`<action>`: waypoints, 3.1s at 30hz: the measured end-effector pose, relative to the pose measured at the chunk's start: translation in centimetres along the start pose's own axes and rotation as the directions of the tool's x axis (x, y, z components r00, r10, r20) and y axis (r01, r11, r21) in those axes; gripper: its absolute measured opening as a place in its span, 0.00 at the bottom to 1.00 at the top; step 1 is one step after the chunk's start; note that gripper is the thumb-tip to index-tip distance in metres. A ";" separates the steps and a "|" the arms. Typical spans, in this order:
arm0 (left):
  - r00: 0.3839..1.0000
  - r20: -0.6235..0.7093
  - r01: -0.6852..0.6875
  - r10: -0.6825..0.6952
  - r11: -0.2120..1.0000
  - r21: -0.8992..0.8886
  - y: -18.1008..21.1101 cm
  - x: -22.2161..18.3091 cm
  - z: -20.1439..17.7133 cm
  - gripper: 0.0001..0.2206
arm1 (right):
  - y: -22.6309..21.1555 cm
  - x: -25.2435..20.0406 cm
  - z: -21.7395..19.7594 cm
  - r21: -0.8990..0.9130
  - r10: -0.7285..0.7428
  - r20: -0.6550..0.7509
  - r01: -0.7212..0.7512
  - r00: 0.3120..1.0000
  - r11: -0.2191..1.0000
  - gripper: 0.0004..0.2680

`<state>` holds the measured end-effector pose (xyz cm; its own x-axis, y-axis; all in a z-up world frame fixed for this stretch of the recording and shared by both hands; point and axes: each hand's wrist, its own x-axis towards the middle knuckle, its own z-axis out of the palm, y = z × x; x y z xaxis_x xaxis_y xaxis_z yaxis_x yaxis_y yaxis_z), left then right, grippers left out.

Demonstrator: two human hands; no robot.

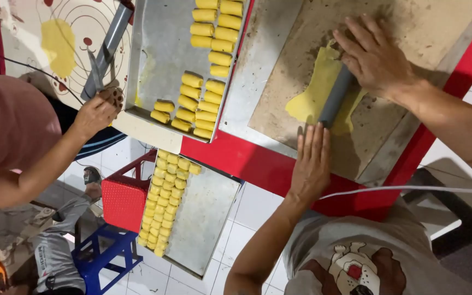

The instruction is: Rolling out dough using a rolling pin, adding filling, and shaping it into small cookies on a production table.

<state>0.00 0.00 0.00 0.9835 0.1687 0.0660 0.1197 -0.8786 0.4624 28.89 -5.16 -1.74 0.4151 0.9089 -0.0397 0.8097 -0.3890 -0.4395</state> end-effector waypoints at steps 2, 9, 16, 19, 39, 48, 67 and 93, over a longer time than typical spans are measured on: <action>1.000 0.018 0.006 -0.006 1.000 -0.017 0.7 -0.2 0.5 0.29 | 0.0 -0.5 -0.4 -0.006 0.080 0.062 -0.080 0.995 0.997 0.21; 0.984 0.145 0.131 -0.102 0.969 -0.209 1.5 -0.1 1.6 0.44 | 0.7 -2.9 -0.8 0.042 0.087 0.043 -0.089 0.995 0.995 0.18; 1.000 -0.019 -0.007 0.005 0.994 -0.113 0.6 0.7 2.5 0.39 | 1.2 -4.5 -1.0 -0.045 -0.027 -0.098 0.023 0.995 0.999 0.19; 0.999 -0.031 -0.013 0.012 1.000 -0.029 1.3 1.0 2.2 0.39 | 0.9 -3.2 -2.1 -0.043 -0.001 -0.005 0.001 1.000 0.999 0.19; 0.999 -0.029 -0.029 0.031 0.997 0.069 3.7 0.7 3.0 0.33 | 1.7 -3.6 1.7 0.026 0.041 -0.238 -0.035 0.970 0.999 0.19; 0.992 0.028 -0.117 0.125 0.974 -0.196 6.7 -0.9 4.7 0.40 | 0.8 -8.2 -3.3 0.175 0.246 -0.017 -0.239 0.969 0.955 0.21; 0.895 -0.440 -0.076 0.074 0.997 0.014 -0.4 1.5 -5.1 0.18 | 0.0 -3.9 -0.3 0.261 -0.014 -0.414 0.134 0.910 0.956 0.15; 0.924 -0.382 0.188 -0.007 0.879 0.439 -8.7 2.3 -4.2 0.27 | -7.8 7.9 0.7 0.000 0.226 0.154 -0.228 0.962 0.974 0.24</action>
<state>0.69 9.89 -0.16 0.8562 0.3323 0.3956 0.3493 -0.9365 0.0307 25.52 5.14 0.79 0.5179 0.8098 -0.2758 0.6933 -0.5862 -0.4191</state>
